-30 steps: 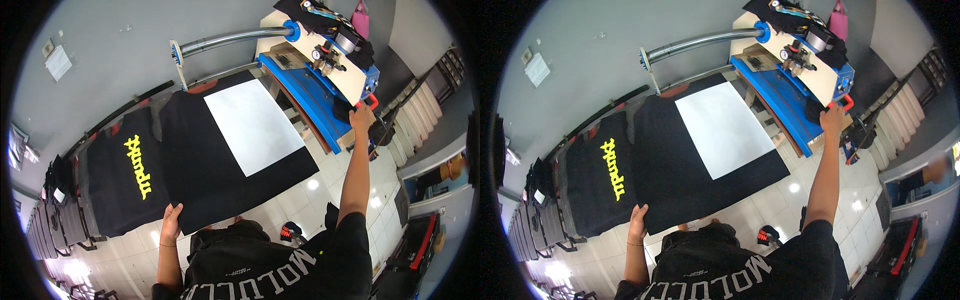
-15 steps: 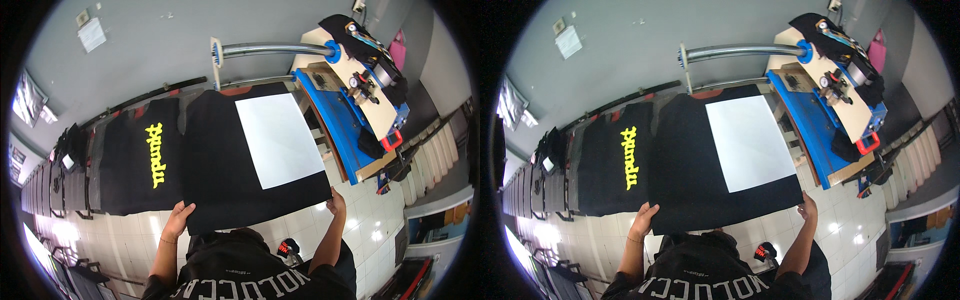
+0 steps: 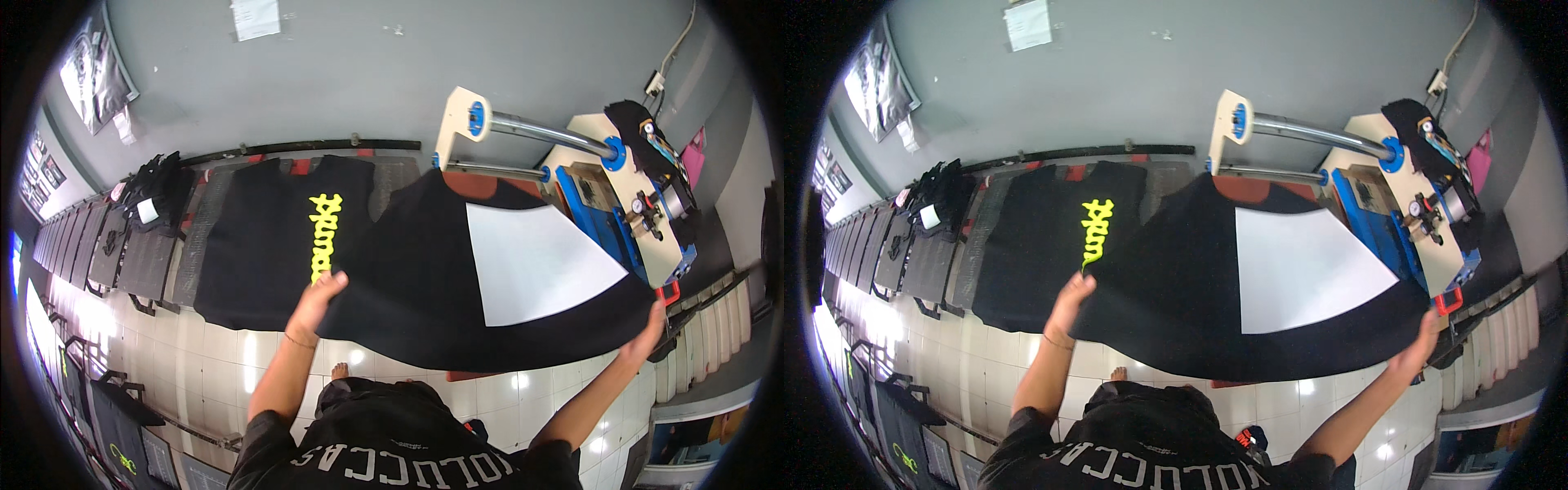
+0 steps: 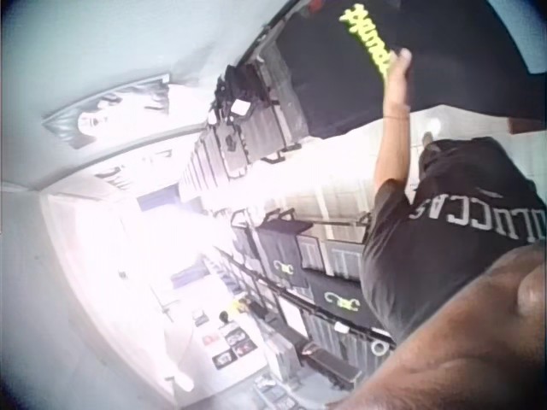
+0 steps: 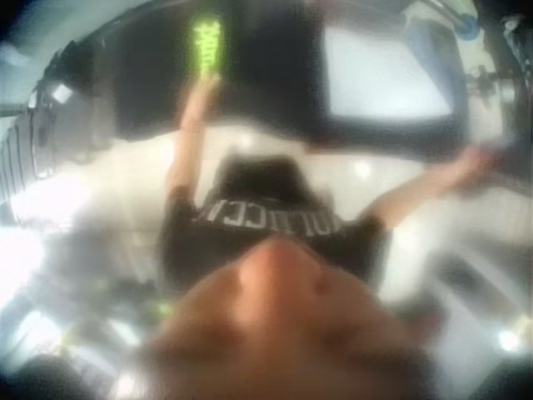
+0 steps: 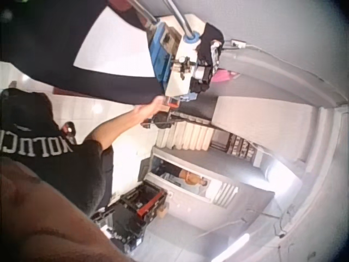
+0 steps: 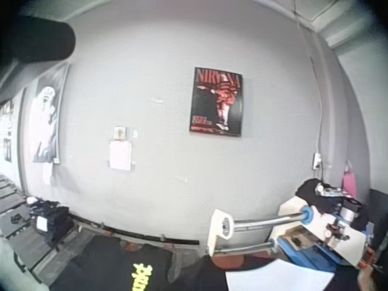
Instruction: The person positions a black garment on a print bed, aligns a white sheet over a logo, and presses it with a heat press machine.
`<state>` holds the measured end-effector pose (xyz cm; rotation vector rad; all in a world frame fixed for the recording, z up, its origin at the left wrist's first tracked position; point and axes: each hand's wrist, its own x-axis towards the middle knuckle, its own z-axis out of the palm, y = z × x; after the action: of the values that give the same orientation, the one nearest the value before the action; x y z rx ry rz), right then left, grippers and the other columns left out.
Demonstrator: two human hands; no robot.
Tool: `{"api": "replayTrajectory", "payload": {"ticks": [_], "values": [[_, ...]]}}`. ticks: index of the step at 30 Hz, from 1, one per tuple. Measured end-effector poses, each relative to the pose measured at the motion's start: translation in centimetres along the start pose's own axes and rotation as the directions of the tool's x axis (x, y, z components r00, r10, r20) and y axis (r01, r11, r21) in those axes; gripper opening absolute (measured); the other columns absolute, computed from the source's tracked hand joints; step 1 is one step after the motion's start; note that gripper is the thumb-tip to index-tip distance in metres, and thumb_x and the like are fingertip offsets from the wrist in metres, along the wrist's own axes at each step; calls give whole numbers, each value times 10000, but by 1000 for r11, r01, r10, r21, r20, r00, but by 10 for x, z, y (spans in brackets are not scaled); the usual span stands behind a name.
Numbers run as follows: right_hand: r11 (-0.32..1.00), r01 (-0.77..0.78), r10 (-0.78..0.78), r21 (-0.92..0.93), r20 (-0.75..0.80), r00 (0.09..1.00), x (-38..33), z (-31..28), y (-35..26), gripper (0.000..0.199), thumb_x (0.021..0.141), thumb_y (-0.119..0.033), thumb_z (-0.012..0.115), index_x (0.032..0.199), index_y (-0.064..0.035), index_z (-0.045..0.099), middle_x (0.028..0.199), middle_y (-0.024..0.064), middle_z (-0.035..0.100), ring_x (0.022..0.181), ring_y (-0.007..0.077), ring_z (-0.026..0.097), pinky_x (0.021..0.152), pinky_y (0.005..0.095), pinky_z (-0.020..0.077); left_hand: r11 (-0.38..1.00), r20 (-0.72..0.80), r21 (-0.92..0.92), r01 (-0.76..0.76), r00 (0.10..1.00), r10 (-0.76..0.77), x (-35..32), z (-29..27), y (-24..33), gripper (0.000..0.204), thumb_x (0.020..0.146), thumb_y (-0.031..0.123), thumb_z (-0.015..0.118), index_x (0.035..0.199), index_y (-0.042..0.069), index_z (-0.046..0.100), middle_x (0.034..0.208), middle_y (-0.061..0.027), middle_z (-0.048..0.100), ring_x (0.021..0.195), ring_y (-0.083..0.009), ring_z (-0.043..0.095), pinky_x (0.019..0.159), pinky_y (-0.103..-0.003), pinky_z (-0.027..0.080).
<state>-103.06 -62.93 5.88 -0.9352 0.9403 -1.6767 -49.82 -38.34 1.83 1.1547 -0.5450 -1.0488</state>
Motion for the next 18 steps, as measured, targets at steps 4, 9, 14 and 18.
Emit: {"api": "replayTrajectory", "payload": {"ticks": [4, 9, 14, 18], "values": [[948, -12, 8, 319, 14, 1000, -33, 144, -78, 423, 918, -313, 641, 1230, -34, 585, 1221, 141, 611, 1086, 267, 594, 960, 400, 466, 943, -116, -162, -290, 955, 273, 0, -52, 126, 159, 941, 219, 591, 1034, 94, 621, 956, -16, 646, 868, -114, 625, 806, -272, 510], [936, 76, -211, 343, 377, 902, 15, 277, -93, 321, 938, -258, 621, 1136, -5, 616, 1101, 118, 659, 1041, 238, 620, 931, 385, 489, 824, -244, -83, -560, 813, 528, 16, -91, 280, 315, 943, 306, 612, 1122, 47, 629, 1003, -57, 666, 866, -168, 640, 781, -297, 522], [973, -220, 138, 76, 570, 810, 11, 455, 26, 270, 891, -200, 701, 1036, -4, 586, 927, 110, 611, 1065, 280, 627, 919, 407, 524, 877, -264, 193, -440, 838, 478, 93, -264, 336, 257, 926, 290, 646, 1053, 68, 621, 974, -52, 664, 829, -151, 623, 717, -306, 497], [975, -222, 204, -21, 489, 848, -1, 526, 95, 274, 911, -225, 677, 1015, 1, 563, 1006, 135, 601, 1060, 290, 625, 928, 411, 523, 933, -312, 171, -316, 881, 356, 152, -300, 336, 255, 933, 279, 618, 1010, 36, 609, 950, -52, 647, 842, -166, 610, 776, -294, 502]]}}
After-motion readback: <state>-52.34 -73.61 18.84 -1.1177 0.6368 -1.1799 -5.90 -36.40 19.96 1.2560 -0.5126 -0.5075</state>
